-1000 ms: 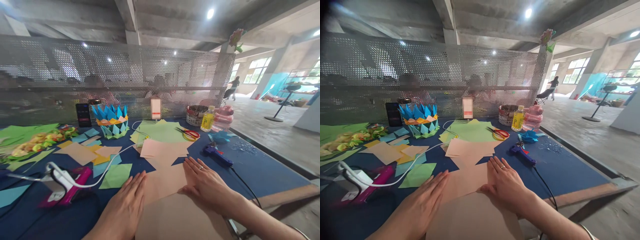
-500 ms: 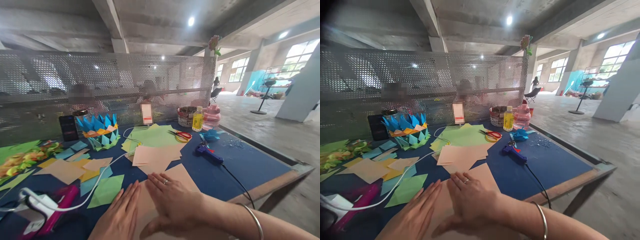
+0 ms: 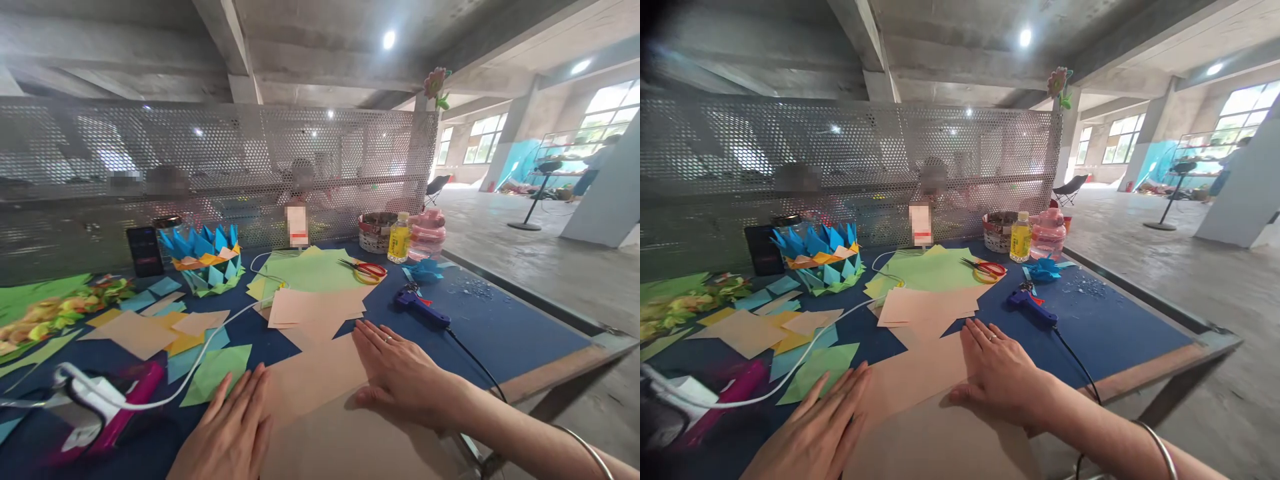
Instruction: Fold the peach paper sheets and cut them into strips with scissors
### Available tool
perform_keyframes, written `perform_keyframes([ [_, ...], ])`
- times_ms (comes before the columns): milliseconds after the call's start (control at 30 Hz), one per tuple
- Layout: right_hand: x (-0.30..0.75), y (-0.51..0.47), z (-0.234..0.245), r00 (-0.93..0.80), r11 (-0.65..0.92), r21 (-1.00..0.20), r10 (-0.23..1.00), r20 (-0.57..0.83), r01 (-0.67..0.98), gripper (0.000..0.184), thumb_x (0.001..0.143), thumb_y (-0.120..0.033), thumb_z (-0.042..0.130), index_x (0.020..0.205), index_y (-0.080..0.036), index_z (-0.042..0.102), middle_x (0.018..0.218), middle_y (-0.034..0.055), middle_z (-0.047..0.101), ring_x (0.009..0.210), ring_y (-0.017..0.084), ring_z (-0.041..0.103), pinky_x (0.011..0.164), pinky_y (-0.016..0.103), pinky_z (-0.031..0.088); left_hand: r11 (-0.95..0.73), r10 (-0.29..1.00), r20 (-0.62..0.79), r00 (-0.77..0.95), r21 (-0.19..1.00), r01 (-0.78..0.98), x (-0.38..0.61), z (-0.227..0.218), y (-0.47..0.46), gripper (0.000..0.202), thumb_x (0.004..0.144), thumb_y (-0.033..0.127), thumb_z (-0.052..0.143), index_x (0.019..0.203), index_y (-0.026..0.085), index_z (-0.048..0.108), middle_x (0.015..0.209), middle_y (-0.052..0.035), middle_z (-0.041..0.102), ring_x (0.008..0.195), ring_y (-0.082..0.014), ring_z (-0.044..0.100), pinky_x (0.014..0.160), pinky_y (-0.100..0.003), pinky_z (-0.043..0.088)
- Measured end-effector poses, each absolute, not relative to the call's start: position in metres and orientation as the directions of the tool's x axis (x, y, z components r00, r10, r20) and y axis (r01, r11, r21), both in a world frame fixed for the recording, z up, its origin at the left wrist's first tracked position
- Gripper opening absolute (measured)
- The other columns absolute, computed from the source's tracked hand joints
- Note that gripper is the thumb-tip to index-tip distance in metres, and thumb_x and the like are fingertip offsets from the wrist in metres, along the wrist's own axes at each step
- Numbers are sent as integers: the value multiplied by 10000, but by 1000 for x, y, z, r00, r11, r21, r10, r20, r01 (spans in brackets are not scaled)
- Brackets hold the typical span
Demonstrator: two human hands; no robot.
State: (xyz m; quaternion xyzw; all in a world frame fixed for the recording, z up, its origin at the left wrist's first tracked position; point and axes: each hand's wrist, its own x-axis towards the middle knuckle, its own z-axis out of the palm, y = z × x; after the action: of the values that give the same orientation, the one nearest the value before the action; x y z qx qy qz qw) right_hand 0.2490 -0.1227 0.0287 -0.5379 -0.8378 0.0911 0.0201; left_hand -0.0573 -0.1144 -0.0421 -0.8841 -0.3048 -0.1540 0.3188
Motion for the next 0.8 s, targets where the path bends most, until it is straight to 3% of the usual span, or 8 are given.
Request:
perform_keyframes([
  [100,245,-120,25,-378,376,-127,926,9,918,955,778,-732,411,1385,4,374,1451,258,300,1350,377,278,1111,504,217,-606,445,508,738,-436,665,-56,-48,-114,460,872,307,385,1265,97,500,1233,-166,609,1119,-274,590,962,-443,403],
  [200,243,-111,24,-370,381,-96,922,111,920,605,857,-543,470,1223,-72,570,1321,211,517,1232,329,469,1112,486,197,-585,482,548,684,-380,717,-52,-52,-113,472,882,318,415,1298,100,474,1248,-155,601,1116,-257,594,1010,-425,374],
  [267,245,-103,26,-376,393,-104,915,148,914,429,877,-426,494,1166,-128,602,1222,160,597,1126,293,551,1061,472,274,-585,528,529,664,-340,736,-48,-52,-113,452,897,322,394,1284,111,495,1253,-150,598,1116,-264,594,1004,-446,386],
  [333,250,-93,30,-392,410,-128,908,145,903,437,844,-411,561,1210,-171,570,1191,134,600,1086,294,558,946,444,381,-596,576,478,663,-309,741,-45,-46,-114,441,914,325,348,1250,106,529,1241,-158,602,1101,-280,603,971,-486,415],
  [433,255,-78,38,-440,450,-149,893,95,880,482,767,-455,656,1178,-214,588,1139,110,603,1043,291,560,860,408,404,-593,663,406,628,-226,773,-40,-31,-116,448,926,317,325,1255,92,529,1213,-149,625,1081,-272,616,974,-493,422],
  [600,254,-60,42,-420,415,-205,907,21,886,431,620,-505,754,895,-193,641,950,74,643,949,267,570,770,322,400,-460,835,352,424,22,888,-38,-2,-109,450,916,317,333,1296,151,507,1084,-93,700,984,-270,653,833,-414,500],
  [700,254,-53,43,-391,382,-254,920,15,888,282,679,-441,712,784,-190,637,839,54,661,851,229,586,665,267,385,-354,915,290,282,235,905,-38,15,-97,421,914,339,321,1248,207,541,999,-48,723,870,-245,679,694,-346,502],
  [800,256,-48,46,-396,372,-354,918,5,858,171,741,-345,650,693,-182,657,746,35,688,743,184,607,604,238,371,-301,950,213,230,414,859,-34,31,-79,364,888,363,375,1128,228,612,911,-20,735,815,-215,679,677,-291,476],
])
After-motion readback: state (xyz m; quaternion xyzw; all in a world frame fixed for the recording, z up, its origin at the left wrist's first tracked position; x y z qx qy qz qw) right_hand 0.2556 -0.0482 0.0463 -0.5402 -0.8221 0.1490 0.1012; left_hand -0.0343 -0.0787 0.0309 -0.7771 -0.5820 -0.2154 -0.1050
